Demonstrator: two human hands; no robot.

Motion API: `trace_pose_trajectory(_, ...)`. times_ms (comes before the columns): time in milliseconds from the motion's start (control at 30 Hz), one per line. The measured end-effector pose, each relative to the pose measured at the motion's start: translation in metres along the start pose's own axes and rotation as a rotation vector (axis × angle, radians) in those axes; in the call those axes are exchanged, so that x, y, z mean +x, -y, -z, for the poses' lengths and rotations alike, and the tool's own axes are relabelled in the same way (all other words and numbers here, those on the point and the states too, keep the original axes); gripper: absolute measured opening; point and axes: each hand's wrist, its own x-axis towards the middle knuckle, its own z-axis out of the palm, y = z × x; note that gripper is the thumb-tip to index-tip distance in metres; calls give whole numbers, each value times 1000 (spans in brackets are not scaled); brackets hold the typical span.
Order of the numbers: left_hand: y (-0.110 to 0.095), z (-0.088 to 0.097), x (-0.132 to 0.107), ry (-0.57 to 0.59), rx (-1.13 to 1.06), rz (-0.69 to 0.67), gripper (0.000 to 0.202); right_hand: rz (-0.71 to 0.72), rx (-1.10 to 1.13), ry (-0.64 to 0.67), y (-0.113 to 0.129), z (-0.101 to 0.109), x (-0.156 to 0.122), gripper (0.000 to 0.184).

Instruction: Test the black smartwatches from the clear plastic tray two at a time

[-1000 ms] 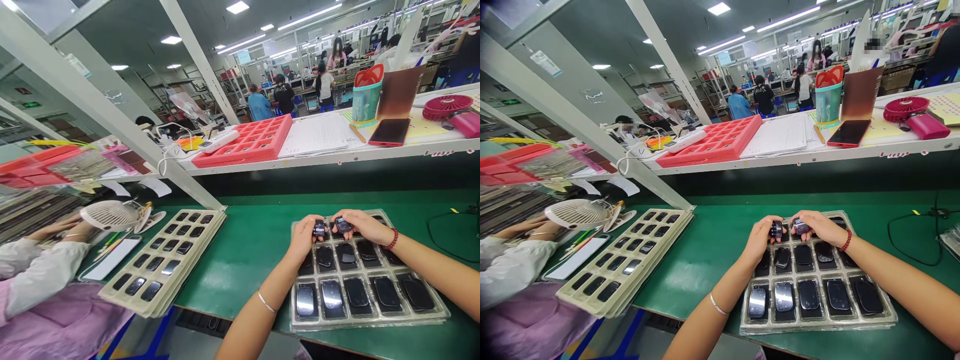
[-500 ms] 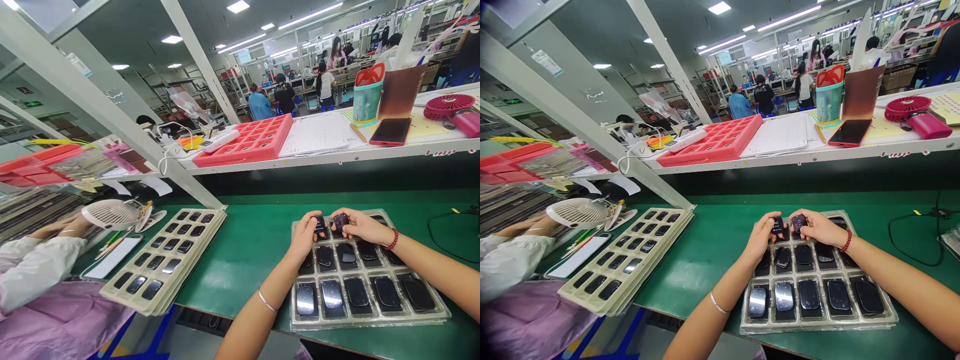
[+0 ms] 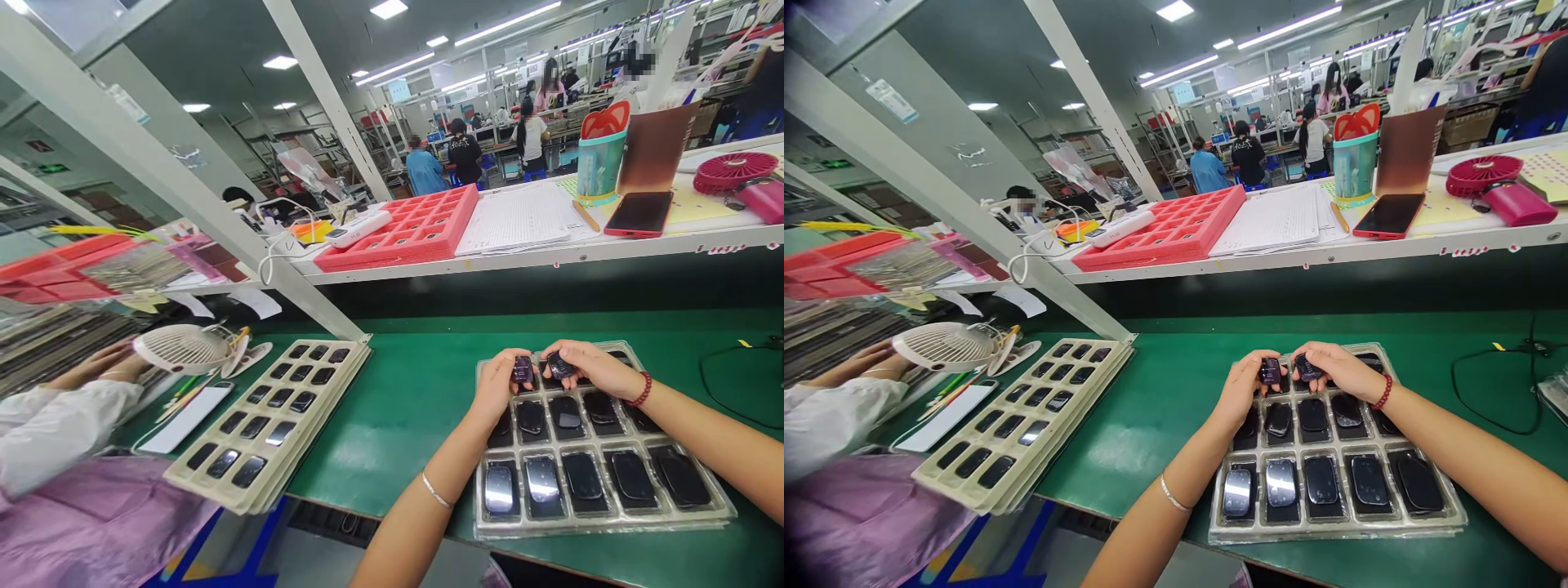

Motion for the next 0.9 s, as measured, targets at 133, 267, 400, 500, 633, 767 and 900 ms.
trace_pose_trajectory(133, -1, -1, -1, -5, 10, 9, 37, 13, -75, 14, 1, -1, 0, 30)
trace_pose_trajectory(267, -1, -2, -1, 4, 20, 9, 44, 19, -87, 25, 0, -1, 0, 34)
trace_pose_trajectory(400, 0, -1, 0, 4, 8, 14, 33, -1, -12, 10, 0, 0, 1, 32)
trace_pose_trajectory(500, 0, -1, 0, 1, 15, 8, 30, -5, 25, 7, 0, -1, 0, 36)
trace_pose_trajectory(633, 2, -2, -1, 3, 4, -28, 47, -4, 11, 15, 1, -1, 0, 36)
trace_pose_trajectory(767, 4, -2, 0, 14, 5, -42, 46, -3, -5, 15, 1, -1, 0, 35)
trace_pose_trajectory(900, 2, -3, 0, 24, 1, -33, 42, 4, -20, 25, 1, -1, 0, 34)
